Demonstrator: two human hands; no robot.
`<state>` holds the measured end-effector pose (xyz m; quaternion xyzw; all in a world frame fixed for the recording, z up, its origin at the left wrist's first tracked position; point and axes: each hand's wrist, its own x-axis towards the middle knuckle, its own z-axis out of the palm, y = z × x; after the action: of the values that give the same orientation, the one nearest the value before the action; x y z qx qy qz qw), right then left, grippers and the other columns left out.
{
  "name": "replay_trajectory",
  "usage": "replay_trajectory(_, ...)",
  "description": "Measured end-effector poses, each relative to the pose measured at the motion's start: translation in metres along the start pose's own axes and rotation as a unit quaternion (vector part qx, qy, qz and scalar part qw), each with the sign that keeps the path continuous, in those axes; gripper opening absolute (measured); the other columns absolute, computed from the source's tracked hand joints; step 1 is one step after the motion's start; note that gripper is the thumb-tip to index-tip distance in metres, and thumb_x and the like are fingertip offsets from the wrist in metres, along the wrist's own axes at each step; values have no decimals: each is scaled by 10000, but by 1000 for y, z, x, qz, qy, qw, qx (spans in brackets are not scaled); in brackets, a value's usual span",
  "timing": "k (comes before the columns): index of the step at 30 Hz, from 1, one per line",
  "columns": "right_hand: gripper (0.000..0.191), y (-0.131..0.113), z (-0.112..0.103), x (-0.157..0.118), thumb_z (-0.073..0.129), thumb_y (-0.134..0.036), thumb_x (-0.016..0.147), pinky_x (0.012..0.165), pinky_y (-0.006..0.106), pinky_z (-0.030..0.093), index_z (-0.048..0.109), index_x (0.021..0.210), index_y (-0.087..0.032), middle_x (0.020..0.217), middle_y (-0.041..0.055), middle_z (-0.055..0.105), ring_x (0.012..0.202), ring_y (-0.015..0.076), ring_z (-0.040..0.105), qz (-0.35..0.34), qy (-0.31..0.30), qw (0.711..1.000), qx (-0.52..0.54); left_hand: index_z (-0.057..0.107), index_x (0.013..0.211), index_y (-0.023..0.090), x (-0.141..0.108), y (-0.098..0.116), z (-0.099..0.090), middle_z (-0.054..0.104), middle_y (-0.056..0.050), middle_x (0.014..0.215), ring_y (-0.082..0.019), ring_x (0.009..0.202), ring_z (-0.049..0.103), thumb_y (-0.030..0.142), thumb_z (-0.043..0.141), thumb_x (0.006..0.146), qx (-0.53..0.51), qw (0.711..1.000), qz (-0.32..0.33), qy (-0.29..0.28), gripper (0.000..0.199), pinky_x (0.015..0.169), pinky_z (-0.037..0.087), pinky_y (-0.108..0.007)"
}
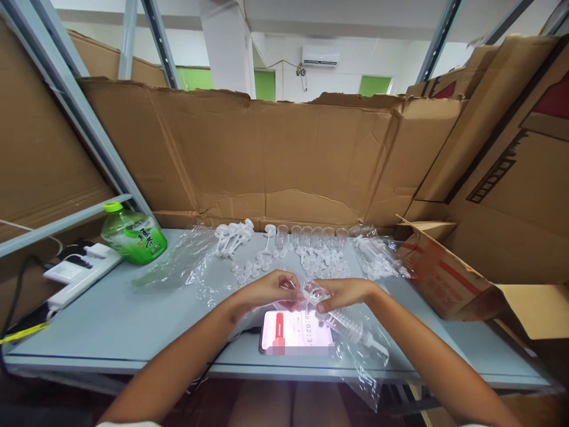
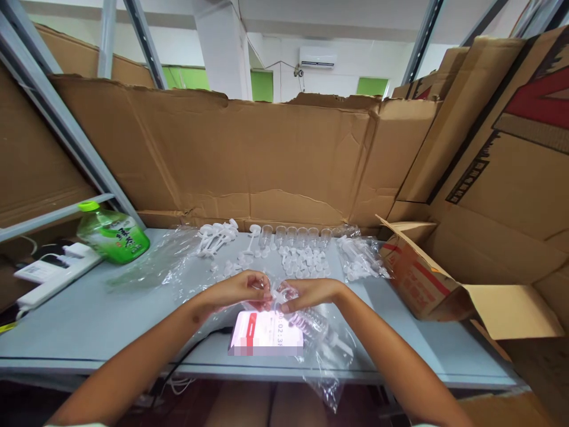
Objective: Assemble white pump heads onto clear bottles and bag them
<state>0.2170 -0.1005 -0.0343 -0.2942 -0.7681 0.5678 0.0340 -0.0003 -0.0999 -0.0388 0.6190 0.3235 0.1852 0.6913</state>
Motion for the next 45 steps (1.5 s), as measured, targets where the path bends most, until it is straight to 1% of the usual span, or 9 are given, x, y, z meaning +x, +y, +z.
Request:
replay_trajectory(6, 665, 19, -15, -24, 589, -529, 698, 852, 292, 375, 374, 1248, -225, 1197, 84, 458, 1040, 168, 470, -16, 68, 987, 142, 514, 716, 132, 1, 1, -8, 668, -64, 800, -133, 668, 638, 335, 702, 617, -77, 994, -6, 74, 294, 635, 481, -246)
replay_trajectory(13, 522, 51, -23, -60, 603, -392, 750, 838, 352, 428, 418, 1216, -246, 1095, 82, 547, 915, 161, 580, -31, 230, 924, 303, 482, 732, 141, -7, 13, -16, 660, -63, 863, -147, 708, 652, 346, 676, 661, -93, 979, 67, 167, 291, 595, 475, -217)
replay_trajectory(20, 591, 55, -2, -42, 665, -467, 653, 852, 477, 440, 459, 1152, -225, 950, 79, 648, 931, 274, 617, -109, 292, 860, 404, 455, 737, 153, -4, 20, -12, 646, -55, 913, -149, 681, 657, 369, 659, 673, -106, 965, 99, 217, 303, 551, 464, -204)
replay_trajectory(26, 402, 43, 2, -28, 727, -241, 619, 790, 433, 491, 520, 964, -223, 777, 13, 678, 756, 232, 668, -100, 418, 806, 408, 439, 726, 168, 1, 22, -12, 637, -40, 923, -175, 735, 656, 402, 655, 667, -79, 971, 105, 199, 324, 669, 476, -285)
replay_trajectory(31, 356, 40, -15, -31, 729, -212, 601, 682, 355, 528, 545, 905, -226, 772, 7, 679, 738, 208, 665, -107, 390, 815, 415, 438, 715, 167, 3, 32, -20, 636, -38, 843, -206, 869, 626, 363, 672, 665, -94, 980, 88, 151, 309, 756, 443, -317)
replay_trajectory(36, 454, 44, -22, -30, 727, -301, 604, 601, 221, 521, 564, 1024, -247, 888, 8, 679, 790, 164, 654, -157, 350, 807, 448, 442, 742, 175, 10, 40, -22, 616, -39, 909, -209, 874, 620, 360, 663, 674, -118, 977, 101, 144, 296, 772, 449, -356)
replay_trajectory(40, 531, 50, -20, -28, 714, -298, 623, 625, 242, 528, 528, 1120, -277, 1008, 22, 659, 883, 200, 643, -166, 341, 805, 456, 440, 761, 172, 19, 40, -20, 597, -66, 983, -214, 859, 625, 383, 653, 677, -110, 978, 94, 151, 311, 759, 470, -373)
replay_trajectory(43, 517, 55, -20, -29, 686, -217, 659, 596, 231, 535, 514, 1140, -299, 908, 5, 686, 832, 187, 661, -137, 354, 796, 471, 463, 795, 171, 23, 43, -18, 593, -83, 985, -210, 838, 627, 409, 609, 710, -62, 984, 93, 140, 291, 735, 484, -370)
replay_trajectory(45, 522, 59, -22, -32, 678, -188, 666, 577, 204, 534, 507, 1145, -306, 851, -8, 693, 830, 174, 662, -126, 360, 783, 492, 498, 852, 171, 23, 45, -18, 591, -87, 978, -196, 827, 621, 416, 552, 752, 21, 975, 132, 177, 271, 729, 484, -356)
